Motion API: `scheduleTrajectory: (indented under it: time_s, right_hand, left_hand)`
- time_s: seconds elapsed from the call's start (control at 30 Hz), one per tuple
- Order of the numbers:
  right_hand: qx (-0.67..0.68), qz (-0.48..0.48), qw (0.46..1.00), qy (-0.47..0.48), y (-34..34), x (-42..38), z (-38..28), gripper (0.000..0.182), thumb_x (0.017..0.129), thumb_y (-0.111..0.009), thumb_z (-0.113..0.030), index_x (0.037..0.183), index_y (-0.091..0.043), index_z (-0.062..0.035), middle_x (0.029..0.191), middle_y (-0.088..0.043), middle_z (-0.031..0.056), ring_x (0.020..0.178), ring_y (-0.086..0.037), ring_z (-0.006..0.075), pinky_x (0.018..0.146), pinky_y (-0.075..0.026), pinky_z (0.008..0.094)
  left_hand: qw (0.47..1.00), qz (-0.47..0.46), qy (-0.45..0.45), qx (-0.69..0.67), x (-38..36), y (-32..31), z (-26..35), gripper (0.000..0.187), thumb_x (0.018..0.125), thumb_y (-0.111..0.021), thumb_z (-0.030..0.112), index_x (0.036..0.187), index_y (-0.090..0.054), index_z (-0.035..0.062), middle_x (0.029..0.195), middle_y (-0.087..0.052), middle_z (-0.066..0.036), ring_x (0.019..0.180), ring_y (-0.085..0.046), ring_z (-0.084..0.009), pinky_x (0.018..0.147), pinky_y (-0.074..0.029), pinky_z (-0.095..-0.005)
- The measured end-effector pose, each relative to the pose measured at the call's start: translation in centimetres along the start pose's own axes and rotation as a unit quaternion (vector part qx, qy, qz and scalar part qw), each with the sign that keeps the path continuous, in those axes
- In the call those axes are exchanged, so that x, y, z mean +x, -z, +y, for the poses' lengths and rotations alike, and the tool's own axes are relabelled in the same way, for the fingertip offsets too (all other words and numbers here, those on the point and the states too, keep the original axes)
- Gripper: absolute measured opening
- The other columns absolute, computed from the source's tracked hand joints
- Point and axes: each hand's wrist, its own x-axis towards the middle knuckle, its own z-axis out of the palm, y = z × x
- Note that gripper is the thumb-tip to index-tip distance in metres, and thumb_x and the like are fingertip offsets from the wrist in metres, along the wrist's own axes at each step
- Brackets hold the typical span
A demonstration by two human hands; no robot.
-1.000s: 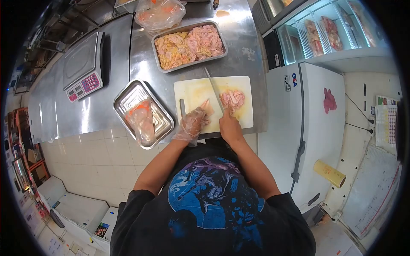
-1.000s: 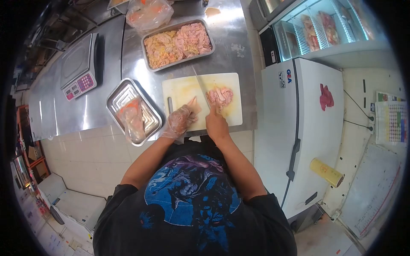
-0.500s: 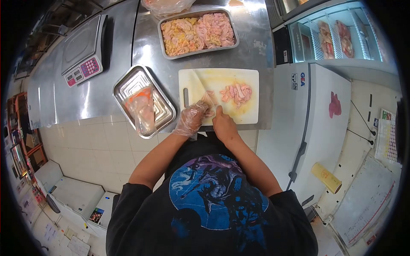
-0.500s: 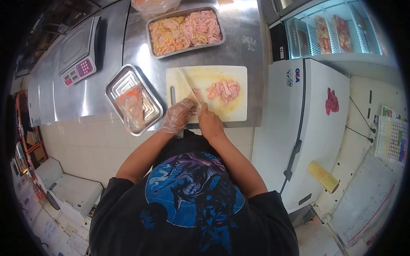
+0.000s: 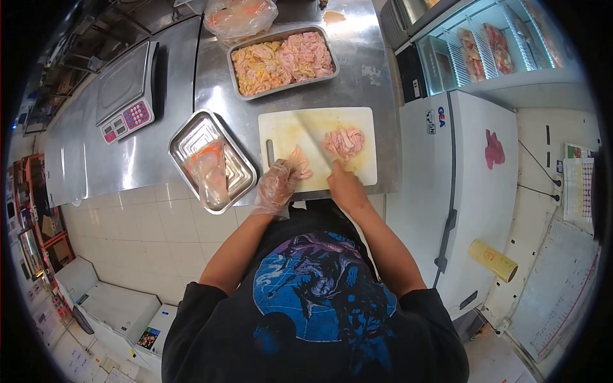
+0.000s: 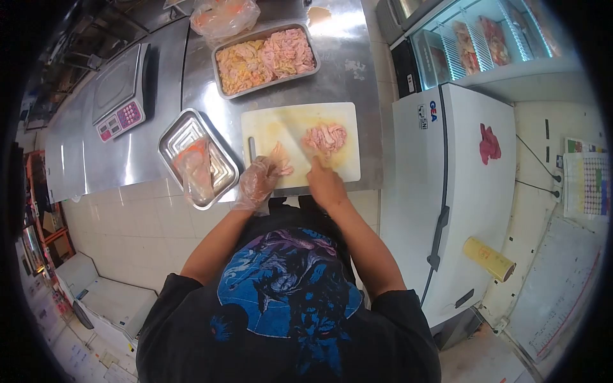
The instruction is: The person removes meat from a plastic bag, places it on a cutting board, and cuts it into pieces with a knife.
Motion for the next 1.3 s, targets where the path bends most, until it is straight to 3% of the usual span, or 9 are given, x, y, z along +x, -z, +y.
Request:
scheduleTrajectory:
  time_s: [0.03,0.17,0.47,0.67,0.8,0.87,1.1,1.3]
  right_hand:
    - [-0.014,-0.044,0.999,0.029,-0.3,-0.4,-0.6,0.033,0.102,-0.052,-0.019,0.13,-0.05,0.0005,0.095,-0.075,0.0332,0.092,-0.073,0.0549,0.085,-0.057,0.0643]
    - [-0.011,-0.032,0.996,0.078,-2.3,-1.1,-0.7,0.029,0.101,-0.053,-0.018,0.125,-0.051,-0.0018,0.093,-0.075,0.0325,0.09,-0.073,0.0549,0.083,-0.057,0.0649]
    - [-0.002,0.063,0.998,-0.001,0.7,0.1,2.4,0.029,0.103,-0.053,-0.021,0.127,-0.052,-0.0058,0.093,-0.074,0.0329,0.09,-0.073,0.0559,0.083,-0.057,0.0661]
    - [0.034,0.029,0.999,0.002,-1.6,-1.6,1.7,0.025,0.104,-0.053,-0.019,0.124,-0.049,-0.0042,0.09,-0.074,0.0337,0.09,-0.072,0.0574,0.083,-0.056,0.0667]
    - [0.031,0.041,0.999,0.008,-1.8,-1.9,2.2,0.025,0.103,-0.055,-0.019,0.121,-0.048,-0.0028,0.09,-0.074,0.0332,0.089,-0.072,0.0564,0.083,-0.056,0.0664]
    - [0.029,0.044,0.999,0.009,-1.7,-2.2,2.2,0.025,0.103,-0.056,-0.019,0.121,-0.048,-0.0026,0.09,-0.074,0.033,0.089,-0.072,0.0559,0.083,-0.056,0.0662]
    - [0.022,-0.003,1.0,0.015,-2.1,-3.2,1.7,0.027,0.102,-0.059,-0.018,0.122,-0.048,-0.0021,0.091,-0.074,0.0326,0.09,-0.073,0.0552,0.082,-0.057,0.065]
    - [0.02,0.011,0.999,0.038,-1.3,1.7,-0.6,0.028,0.104,-0.061,-0.019,0.123,-0.048,-0.002,0.091,-0.074,0.0331,0.091,-0.073,0.0546,0.081,-0.058,0.064]
  left_hand:
    - [1.0,0.015,0.019,0.001,-0.4,-0.2,-0.1,0.019,0.096,-0.076,0.022,0.105,-0.072,0.0063,0.105,-0.072,-0.018,0.094,-0.074,-0.0389,0.079,-0.06,-0.0483]
    - [0.997,0.069,0.011,0.028,-0.9,-0.8,-0.5,0.021,0.096,-0.077,0.026,0.104,-0.073,0.0072,0.108,-0.072,-0.017,0.093,-0.073,-0.0402,0.079,-0.059,-0.0492]
    - [0.996,0.069,-0.047,0.033,0.4,-1.7,0.3,0.013,0.098,-0.074,0.02,0.106,-0.074,0.0102,0.111,-0.072,-0.016,0.092,-0.074,-0.0377,0.079,-0.061,-0.0475]
    - [0.999,0.036,-0.029,0.006,2.5,-1.7,3.6,0.014,0.097,-0.074,0.022,0.106,-0.077,0.0116,0.112,-0.073,-0.016,0.094,-0.074,-0.0374,0.08,-0.061,-0.0482]
    - [0.996,0.033,-0.066,0.041,2.8,-3.9,1.9,0.013,0.098,-0.072,0.021,0.107,-0.076,0.0114,0.109,-0.071,-0.016,0.091,-0.074,-0.0373,0.078,-0.06,-0.0469]
    - [0.994,0.044,-0.091,0.04,2.4,-3.9,1.8,0.012,0.1,-0.069,0.017,0.105,-0.07,0.0061,0.102,-0.069,-0.017,0.089,-0.073,-0.0363,0.078,-0.06,-0.0489]
    - [0.998,-0.004,-0.06,0.03,2.5,-3.4,2.1,0.013,0.1,-0.067,0.016,0.11,-0.07,0.0074,0.102,-0.069,-0.015,0.092,-0.073,-0.0351,0.078,-0.06,-0.0469]
    - [0.997,0.028,-0.071,-0.011,2.2,-3.7,1.1,0.008,0.1,-0.07,0.017,0.104,-0.073,0.0105,0.104,-0.069,-0.012,0.091,-0.073,-0.0359,0.077,-0.059,-0.047]
